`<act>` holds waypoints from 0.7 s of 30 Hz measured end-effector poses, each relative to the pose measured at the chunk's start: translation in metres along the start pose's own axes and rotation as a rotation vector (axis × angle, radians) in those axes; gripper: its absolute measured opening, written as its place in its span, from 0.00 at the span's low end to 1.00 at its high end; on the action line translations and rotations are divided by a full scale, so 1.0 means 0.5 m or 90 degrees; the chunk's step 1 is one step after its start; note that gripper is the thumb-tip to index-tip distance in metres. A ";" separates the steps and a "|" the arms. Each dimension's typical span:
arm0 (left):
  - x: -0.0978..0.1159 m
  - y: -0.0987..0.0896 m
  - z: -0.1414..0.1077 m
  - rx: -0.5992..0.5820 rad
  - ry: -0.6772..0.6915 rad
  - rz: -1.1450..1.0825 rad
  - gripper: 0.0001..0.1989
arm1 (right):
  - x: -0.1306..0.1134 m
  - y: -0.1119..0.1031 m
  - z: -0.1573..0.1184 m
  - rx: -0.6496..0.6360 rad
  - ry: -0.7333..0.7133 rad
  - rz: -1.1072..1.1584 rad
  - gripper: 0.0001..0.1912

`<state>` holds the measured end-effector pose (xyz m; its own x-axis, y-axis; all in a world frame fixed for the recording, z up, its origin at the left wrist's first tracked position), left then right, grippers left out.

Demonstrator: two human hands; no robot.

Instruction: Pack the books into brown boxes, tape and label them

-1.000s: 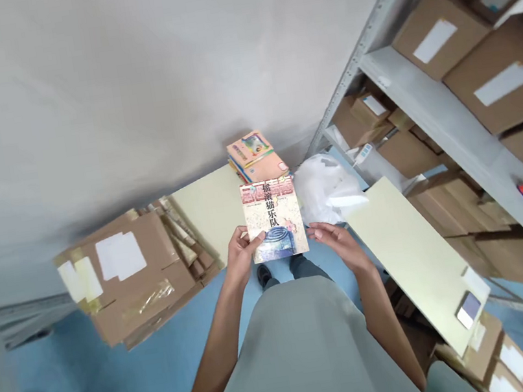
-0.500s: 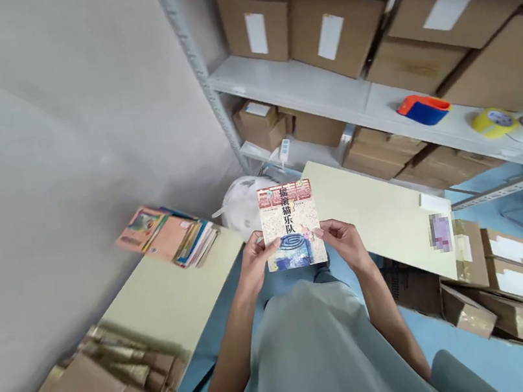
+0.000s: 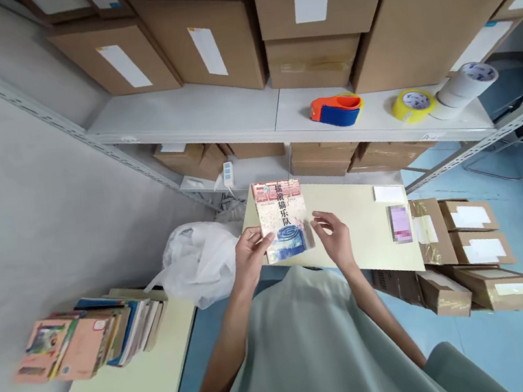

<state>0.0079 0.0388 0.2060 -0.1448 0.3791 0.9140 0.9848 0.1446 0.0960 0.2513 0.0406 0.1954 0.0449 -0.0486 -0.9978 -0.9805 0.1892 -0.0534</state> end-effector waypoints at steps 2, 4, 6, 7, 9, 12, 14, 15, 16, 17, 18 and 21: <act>-0.004 0.039 0.014 0.032 0.036 0.033 0.28 | -0.005 0.010 0.014 -0.007 -0.004 0.006 0.30; -0.010 0.076 0.016 0.058 0.068 0.091 0.23 | -0.007 0.040 0.021 -0.067 0.015 0.029 0.34; -0.017 0.109 0.009 0.076 0.089 0.188 0.17 | -0.004 0.067 0.025 -0.108 0.035 0.011 0.36; -0.019 0.124 0.004 0.075 0.095 0.241 0.15 | -0.001 0.073 0.029 -0.104 0.045 -0.018 0.35; -0.023 0.150 -0.002 0.030 0.100 0.308 0.15 | 0.010 0.068 0.041 -0.054 0.061 -0.091 0.31; -0.022 0.164 0.005 -0.081 0.071 0.227 0.21 | 0.018 0.040 0.068 0.004 0.036 -0.109 0.31; -0.013 0.147 0.021 -0.079 0.029 0.142 0.25 | 0.014 0.026 0.085 -0.016 0.003 -0.049 0.32; -0.007 0.131 0.030 -0.052 0.010 0.119 0.27 | 0.010 0.021 0.091 -0.031 -0.004 -0.011 0.32; 0.001 0.113 0.038 -0.018 -0.003 0.108 0.29 | 0.005 0.016 0.094 -0.045 -0.002 0.026 0.32; 0.010 0.095 0.044 0.015 -0.010 0.105 0.31 | 0.001 0.013 0.095 -0.057 0.008 0.059 0.32; 0.020 0.077 0.048 0.046 -0.012 0.104 0.33 | -0.003 0.010 0.095 -0.067 0.023 0.089 0.31; 0.051 0.032 0.051 0.112 0.000 0.088 0.38 | -0.016 0.004 0.089 -0.094 0.075 0.171 0.29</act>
Point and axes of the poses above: each hand's wrist, its own z-axis towards the middle knuckle, its own y-axis out of the palm, x = y × z, the point moved 5 cm from there along z, towards the middle knuckle, and after that the axes turned 6 degrees about -y, right-handed, at the moved point
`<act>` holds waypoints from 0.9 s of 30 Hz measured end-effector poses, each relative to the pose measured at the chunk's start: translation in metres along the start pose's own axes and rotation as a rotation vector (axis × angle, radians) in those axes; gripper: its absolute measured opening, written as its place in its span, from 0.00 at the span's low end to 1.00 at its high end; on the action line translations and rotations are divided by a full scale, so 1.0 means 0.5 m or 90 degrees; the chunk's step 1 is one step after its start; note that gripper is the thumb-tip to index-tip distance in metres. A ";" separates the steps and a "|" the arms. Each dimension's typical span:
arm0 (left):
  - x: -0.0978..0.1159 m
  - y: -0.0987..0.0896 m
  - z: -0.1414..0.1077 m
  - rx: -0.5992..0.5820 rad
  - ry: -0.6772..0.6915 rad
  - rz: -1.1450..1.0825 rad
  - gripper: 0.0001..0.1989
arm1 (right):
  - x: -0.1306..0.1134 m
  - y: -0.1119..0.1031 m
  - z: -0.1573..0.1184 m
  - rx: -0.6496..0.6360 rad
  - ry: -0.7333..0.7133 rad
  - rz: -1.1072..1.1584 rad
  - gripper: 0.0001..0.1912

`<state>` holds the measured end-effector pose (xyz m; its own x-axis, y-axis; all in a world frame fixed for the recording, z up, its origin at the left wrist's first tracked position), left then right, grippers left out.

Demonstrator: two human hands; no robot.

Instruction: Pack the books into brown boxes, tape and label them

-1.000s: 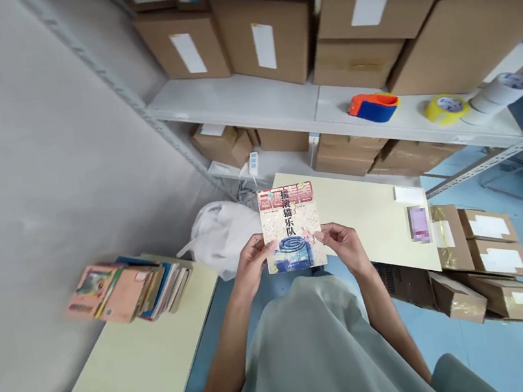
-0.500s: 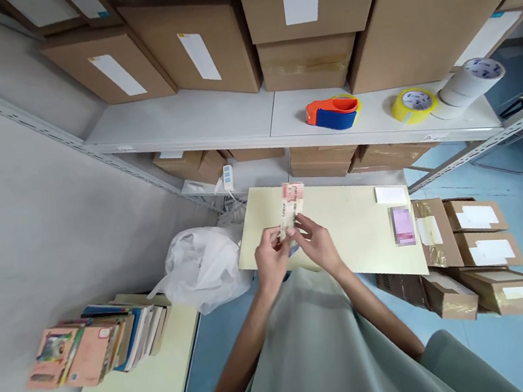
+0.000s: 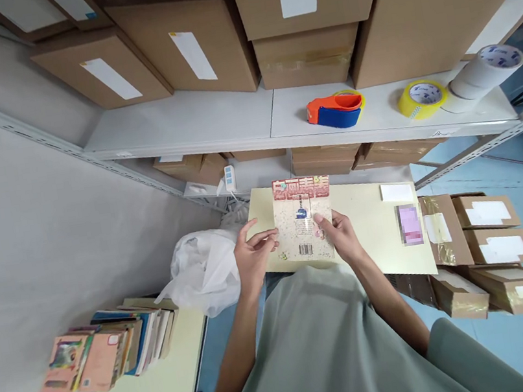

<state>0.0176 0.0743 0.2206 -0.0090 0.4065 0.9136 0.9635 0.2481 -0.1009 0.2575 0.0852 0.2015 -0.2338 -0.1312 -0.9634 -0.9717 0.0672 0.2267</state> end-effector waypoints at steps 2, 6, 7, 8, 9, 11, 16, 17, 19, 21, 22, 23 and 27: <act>0.015 -0.020 0.001 0.022 0.011 -0.013 0.40 | -0.007 -0.001 -0.004 -0.012 0.026 0.053 0.30; 0.033 -0.031 0.000 0.014 0.009 -0.033 0.41 | -0.013 -0.004 -0.008 -0.032 0.064 0.095 0.33; 0.035 -0.030 0.000 0.008 0.006 -0.041 0.42 | -0.012 -0.006 -0.009 -0.034 0.069 0.094 0.33; 0.037 -0.029 -0.001 0.003 0.003 -0.050 0.42 | -0.011 -0.008 -0.010 -0.035 0.072 0.093 0.33; 0.038 -0.026 -0.001 -0.002 0.002 -0.060 0.43 | -0.010 -0.010 -0.011 -0.035 0.073 0.092 0.33; 0.039 -0.021 -0.001 -0.012 -0.002 -0.078 0.44 | -0.007 -0.014 -0.014 -0.037 0.072 0.093 0.33; 0.032 -0.011 -0.003 -0.039 -0.021 -0.078 0.49 | -0.008 -0.019 -0.020 -0.040 0.077 0.103 0.33; 0.030 -0.010 -0.003 -0.042 -0.025 -0.078 0.50 | -0.009 -0.019 -0.020 -0.040 0.076 0.106 0.33; 0.029 -0.009 -0.004 -0.045 -0.030 -0.079 0.50 | -0.011 -0.022 -0.021 -0.039 0.074 0.103 0.33; 0.029 -0.008 -0.004 -0.047 -0.030 -0.075 0.49 | -0.012 -0.026 -0.022 -0.039 0.074 0.089 0.33; 0.029 -0.008 -0.004 -0.049 -0.029 -0.072 0.49 | -0.012 -0.029 -0.022 -0.039 0.074 0.081 0.34; 0.030 -0.006 -0.004 -0.051 -0.028 -0.068 0.49 | -0.012 -0.031 -0.022 -0.039 0.075 0.075 0.34; 0.034 -0.002 -0.006 -0.057 -0.039 -0.062 0.48 | -0.011 -0.036 -0.023 -0.038 0.075 0.071 0.35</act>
Point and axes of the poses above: each hand's wrist, its own z-axis towards the middle knuckle, its own y-axis out of the palm, x = y × z, the point moved 5 cm from there along z, towards the middle knuckle, and after that the axes turned 6 degrees about -y, right-handed, at the moved point
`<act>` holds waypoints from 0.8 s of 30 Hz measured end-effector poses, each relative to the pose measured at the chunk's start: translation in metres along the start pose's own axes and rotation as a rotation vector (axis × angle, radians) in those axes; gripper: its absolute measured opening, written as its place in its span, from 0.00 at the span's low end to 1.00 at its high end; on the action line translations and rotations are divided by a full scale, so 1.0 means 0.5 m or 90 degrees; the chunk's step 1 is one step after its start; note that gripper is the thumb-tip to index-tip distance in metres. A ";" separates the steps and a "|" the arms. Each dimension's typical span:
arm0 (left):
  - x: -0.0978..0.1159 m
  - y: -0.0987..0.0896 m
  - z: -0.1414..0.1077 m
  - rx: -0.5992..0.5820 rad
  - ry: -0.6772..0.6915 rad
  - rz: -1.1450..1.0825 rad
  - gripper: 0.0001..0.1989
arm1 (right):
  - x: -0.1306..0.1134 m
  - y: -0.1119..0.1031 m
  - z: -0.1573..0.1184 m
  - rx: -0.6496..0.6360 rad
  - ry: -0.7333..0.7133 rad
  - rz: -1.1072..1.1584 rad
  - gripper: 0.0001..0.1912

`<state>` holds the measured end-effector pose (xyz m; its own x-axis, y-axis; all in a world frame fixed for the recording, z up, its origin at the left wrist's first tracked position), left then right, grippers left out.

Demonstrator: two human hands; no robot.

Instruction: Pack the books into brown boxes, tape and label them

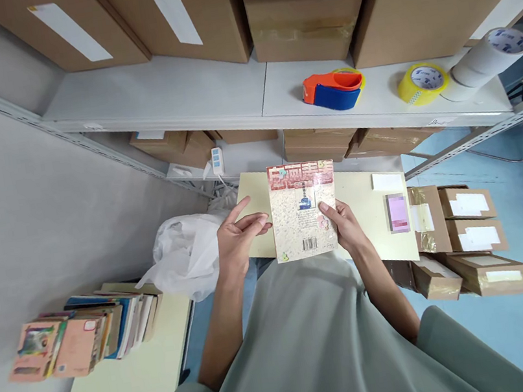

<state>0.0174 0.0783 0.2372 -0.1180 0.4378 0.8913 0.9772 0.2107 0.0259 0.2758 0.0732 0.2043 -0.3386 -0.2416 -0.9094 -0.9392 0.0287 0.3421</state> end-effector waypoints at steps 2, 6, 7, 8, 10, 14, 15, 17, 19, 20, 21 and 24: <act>0.003 0.003 -0.003 0.002 -0.006 0.001 0.47 | 0.000 -0.001 0.000 0.002 0.003 0.006 0.34; 0.016 0.008 -0.012 0.007 -0.012 0.003 0.47 | -0.003 -0.001 0.002 0.008 0.008 0.034 0.31; 0.019 0.010 -0.014 0.006 -0.013 0.003 0.47 | -0.004 0.000 0.003 0.009 0.007 0.040 0.31; 0.023 0.012 -0.016 0.005 -0.014 0.003 0.47 | -0.006 0.000 0.004 0.009 0.006 0.045 0.30; 0.029 0.014 -0.020 0.002 -0.015 0.001 0.47 | -0.009 0.002 0.005 0.009 0.004 0.057 0.29; 0.039 0.019 -0.022 -0.004 -0.013 0.000 0.46 | -0.012 0.002 0.008 0.012 0.000 0.065 0.28; 0.041 0.020 -0.023 -0.007 -0.011 0.000 0.45 | -0.012 0.001 0.009 0.014 0.000 0.062 0.29; 0.044 0.021 -0.023 -0.014 -0.006 -0.005 0.46 | -0.012 -0.002 0.010 0.017 0.000 0.056 0.29; 0.047 0.022 -0.022 -0.022 -0.003 -0.014 0.46 | -0.010 -0.004 0.011 0.019 -0.001 0.057 0.29; 0.048 0.023 -0.022 -0.027 -0.004 -0.017 0.47 | -0.009 -0.005 0.011 0.019 -0.002 0.059 0.29; 0.050 0.024 -0.021 -0.031 -0.005 -0.018 0.47 | -0.008 -0.005 0.011 0.019 -0.002 0.063 0.29; 0.054 0.027 -0.021 -0.043 -0.009 -0.015 0.49 | -0.007 -0.007 0.010 0.018 -0.006 0.073 0.27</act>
Point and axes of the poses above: each hand's wrist, its own z-axis towards the middle knuckle, its own y-axis out of the palm, x = y × z, the point moved 5 cm from there along z, towards the middle knuckle, and after that the axes turned 6 degrees about -y, right-handed, at the moved point
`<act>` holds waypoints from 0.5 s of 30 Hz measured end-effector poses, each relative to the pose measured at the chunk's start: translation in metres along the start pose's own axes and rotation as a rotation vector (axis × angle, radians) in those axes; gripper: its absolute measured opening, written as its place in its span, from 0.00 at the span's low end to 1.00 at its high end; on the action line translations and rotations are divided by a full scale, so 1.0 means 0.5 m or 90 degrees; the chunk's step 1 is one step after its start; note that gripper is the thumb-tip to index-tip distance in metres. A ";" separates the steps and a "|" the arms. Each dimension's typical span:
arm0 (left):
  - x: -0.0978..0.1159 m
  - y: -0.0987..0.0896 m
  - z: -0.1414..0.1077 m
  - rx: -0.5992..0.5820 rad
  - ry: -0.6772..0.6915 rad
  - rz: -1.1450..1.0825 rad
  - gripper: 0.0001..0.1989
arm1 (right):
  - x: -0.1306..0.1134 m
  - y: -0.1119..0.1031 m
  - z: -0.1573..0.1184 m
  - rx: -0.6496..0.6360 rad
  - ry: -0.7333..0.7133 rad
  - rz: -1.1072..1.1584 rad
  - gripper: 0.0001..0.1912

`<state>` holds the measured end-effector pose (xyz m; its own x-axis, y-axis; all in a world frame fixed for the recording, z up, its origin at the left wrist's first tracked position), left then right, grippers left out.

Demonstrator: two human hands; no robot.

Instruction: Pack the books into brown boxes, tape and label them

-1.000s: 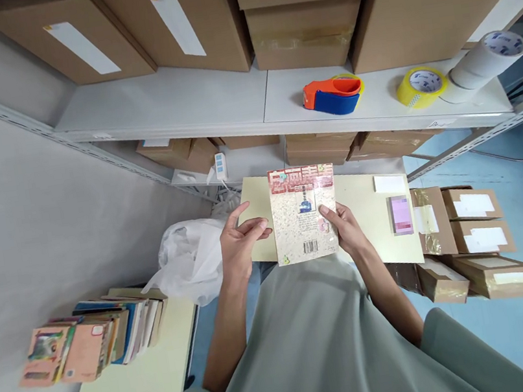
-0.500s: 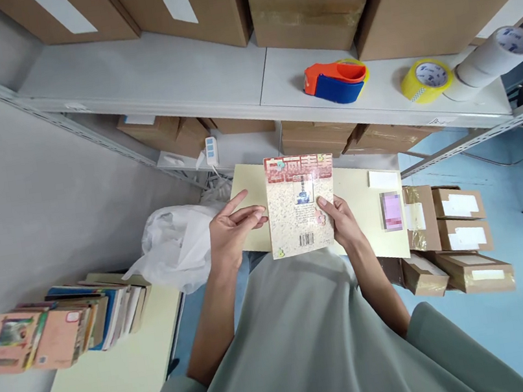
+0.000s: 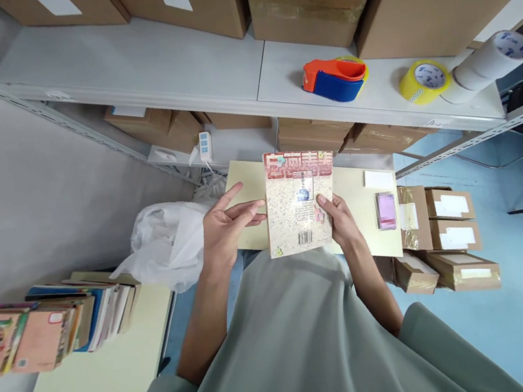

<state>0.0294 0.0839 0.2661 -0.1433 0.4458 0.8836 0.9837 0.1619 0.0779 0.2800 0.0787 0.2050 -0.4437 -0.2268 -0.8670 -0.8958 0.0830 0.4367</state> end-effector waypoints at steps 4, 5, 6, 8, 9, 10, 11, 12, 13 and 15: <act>0.004 0.004 0.000 -0.005 0.007 0.004 0.52 | 0.003 -0.004 -0.002 0.004 -0.004 -0.004 0.28; 0.004 0.004 0.001 -0.008 0.010 0.004 0.53 | 0.004 -0.005 -0.002 0.005 -0.004 -0.007 0.28; 0.004 0.005 0.001 -0.011 0.013 0.003 0.54 | 0.004 -0.006 -0.002 0.006 -0.004 -0.009 0.28; 0.003 0.005 0.002 -0.016 0.017 0.004 0.54 | 0.006 -0.007 -0.004 0.008 -0.002 -0.013 0.28; 0.003 0.005 0.002 -0.016 0.019 0.006 0.54 | 0.006 -0.007 -0.005 0.009 0.000 -0.015 0.28; 0.003 0.004 0.002 -0.016 0.019 0.007 0.54 | 0.006 -0.006 -0.005 0.009 0.001 -0.016 0.29; 0.003 0.004 0.002 -0.016 0.020 0.009 0.54 | 0.005 -0.005 -0.006 0.009 0.002 -0.018 0.29; 0.004 0.003 0.002 -0.015 0.021 0.010 0.54 | 0.005 -0.004 -0.007 0.008 0.003 -0.019 0.29; 0.005 0.003 0.002 -0.015 0.022 0.010 0.53 | 0.004 -0.003 -0.008 0.007 0.003 -0.019 0.29; 0.007 0.002 0.001 -0.015 0.022 0.009 0.53 | 0.002 -0.001 -0.009 0.005 0.003 -0.022 0.29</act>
<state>0.0296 0.0861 0.2692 -0.1265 0.4165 0.9003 0.9879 0.1355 0.0761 0.2799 0.0741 0.2048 -0.4129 -0.2348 -0.8800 -0.9105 0.0835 0.4049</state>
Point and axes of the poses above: each hand's wrist, its own z-axis towards the middle knuckle, its own y-axis out of the palm, x = y × z, the point moved 5 cm from there along z, towards the middle knuckle, and after that the axes turned 6 degrees about -y, right-handed, at the moved point
